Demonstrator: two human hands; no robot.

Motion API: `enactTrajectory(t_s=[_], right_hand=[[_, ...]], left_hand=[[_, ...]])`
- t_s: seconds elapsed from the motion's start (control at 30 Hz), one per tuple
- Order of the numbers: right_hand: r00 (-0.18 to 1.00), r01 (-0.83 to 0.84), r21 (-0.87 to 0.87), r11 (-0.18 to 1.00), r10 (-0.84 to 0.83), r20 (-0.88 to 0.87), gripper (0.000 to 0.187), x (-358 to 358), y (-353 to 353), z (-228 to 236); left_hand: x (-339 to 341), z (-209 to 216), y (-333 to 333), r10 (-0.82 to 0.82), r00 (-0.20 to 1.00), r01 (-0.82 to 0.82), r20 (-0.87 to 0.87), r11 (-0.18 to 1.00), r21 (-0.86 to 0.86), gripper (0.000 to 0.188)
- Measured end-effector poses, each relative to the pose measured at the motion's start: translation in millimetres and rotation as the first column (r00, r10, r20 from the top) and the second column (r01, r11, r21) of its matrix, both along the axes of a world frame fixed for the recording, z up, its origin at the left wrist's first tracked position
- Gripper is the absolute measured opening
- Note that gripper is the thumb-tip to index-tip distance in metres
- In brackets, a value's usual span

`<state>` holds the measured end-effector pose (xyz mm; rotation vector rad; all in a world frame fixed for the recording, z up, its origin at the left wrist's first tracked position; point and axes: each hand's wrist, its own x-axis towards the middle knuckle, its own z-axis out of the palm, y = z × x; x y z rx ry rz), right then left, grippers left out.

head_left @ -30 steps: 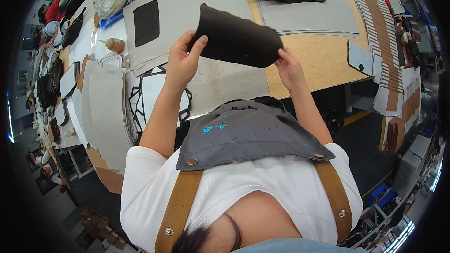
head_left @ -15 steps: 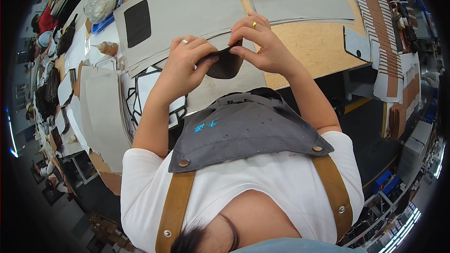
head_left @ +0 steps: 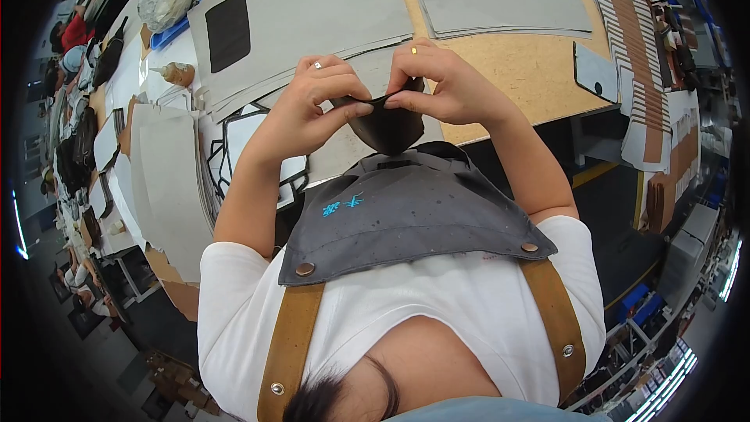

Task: The recorder is aligning and assembling multiple leather and plastic components to prepare them for sewing.

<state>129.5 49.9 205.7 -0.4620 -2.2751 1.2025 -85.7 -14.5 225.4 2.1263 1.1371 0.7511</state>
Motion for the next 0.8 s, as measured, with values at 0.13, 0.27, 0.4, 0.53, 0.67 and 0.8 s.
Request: enactTrajectory(t_s=[0.13,0.27,0.4,0.53,0.67,0.8], right_hand=[[0.998,-0.020,0.017,1.000,0.021,-0.061,0.010,-1.2,-4.2,4.5],[0.995,-0.072,0.058,0.996,0.075,-0.062,0.009,8.8,12.3,-6.0],[1.000,0.024,-0.157,0.987,-0.024,-0.002,0.008,18.6,11.7,-6.9],[0.995,0.079,0.034,0.996,-0.076,-0.067,0.009,9.0,0.0,-2.1],[0.994,0.077,-0.047,0.996,-0.080,-0.074,0.007,8.3,-0.8,-5.5],[0.984,0.080,-0.103,0.991,-0.095,-0.149,0.006,5.7,-5.2,-11.6]], left_hand=[[-3.8,-0.3,1.0,-0.048,0.996,0.053,0.077,0.996,-0.068,0.010],[-5.7,3.3,1.3,-0.053,0.997,0.057,0.063,0.997,-0.058,0.010],[-8.6,5.2,0.8,-0.024,1.000,0.024,-0.016,0.999,-0.021,0.009],[-5.5,6.8,2.0,-0.023,0.999,0.024,-0.041,1.000,0.020,0.008],[-1.9,8.3,1.0,0.006,0.998,-0.003,-0.069,0.999,0.046,0.008],[7.4,7.5,0.0,0.059,0.998,-0.058,-0.027,0.998,0.032,0.009]])
